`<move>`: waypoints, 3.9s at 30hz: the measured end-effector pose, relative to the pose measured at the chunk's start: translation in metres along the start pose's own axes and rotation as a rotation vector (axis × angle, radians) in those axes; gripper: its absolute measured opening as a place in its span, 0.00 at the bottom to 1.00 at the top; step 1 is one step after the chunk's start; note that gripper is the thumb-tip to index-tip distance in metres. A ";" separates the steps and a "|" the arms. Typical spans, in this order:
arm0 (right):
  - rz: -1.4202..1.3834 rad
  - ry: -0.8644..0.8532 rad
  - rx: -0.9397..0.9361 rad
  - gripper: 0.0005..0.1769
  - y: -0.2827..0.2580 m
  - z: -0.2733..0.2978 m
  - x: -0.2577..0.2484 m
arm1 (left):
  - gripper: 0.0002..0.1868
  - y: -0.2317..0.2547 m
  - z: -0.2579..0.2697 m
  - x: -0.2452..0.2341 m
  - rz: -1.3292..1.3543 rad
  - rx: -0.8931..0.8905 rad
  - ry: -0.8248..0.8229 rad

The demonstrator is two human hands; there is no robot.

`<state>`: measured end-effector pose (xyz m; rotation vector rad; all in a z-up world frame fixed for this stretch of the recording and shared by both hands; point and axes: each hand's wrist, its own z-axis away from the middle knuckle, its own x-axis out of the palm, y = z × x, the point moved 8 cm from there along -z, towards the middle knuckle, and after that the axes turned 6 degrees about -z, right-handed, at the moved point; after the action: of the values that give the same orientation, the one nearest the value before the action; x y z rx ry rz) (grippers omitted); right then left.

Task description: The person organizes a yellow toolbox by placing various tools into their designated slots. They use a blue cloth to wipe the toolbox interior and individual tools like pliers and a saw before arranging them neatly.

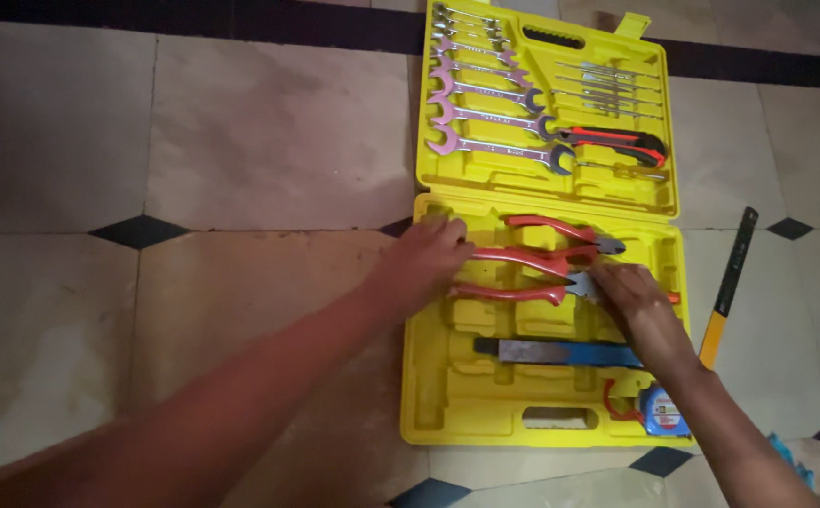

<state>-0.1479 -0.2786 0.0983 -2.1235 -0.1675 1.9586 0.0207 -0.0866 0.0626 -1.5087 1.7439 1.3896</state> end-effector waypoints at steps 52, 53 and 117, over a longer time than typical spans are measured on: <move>-0.042 -0.106 -0.059 0.27 0.005 -0.037 -0.005 | 0.24 -0.012 -0.018 -0.001 0.046 -0.051 -0.031; -0.060 -0.124 -0.028 0.26 0.007 -0.038 -0.004 | 0.23 -0.013 -0.019 0.001 0.044 -0.074 -0.033; -0.669 0.206 0.585 0.26 -0.097 -0.034 0.104 | 0.23 0.072 0.091 0.003 0.155 -0.620 -0.353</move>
<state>-0.0963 -0.1625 0.0252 -1.5856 -0.2018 1.2052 -0.0700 -0.0152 0.0526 -1.2996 1.2915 2.2671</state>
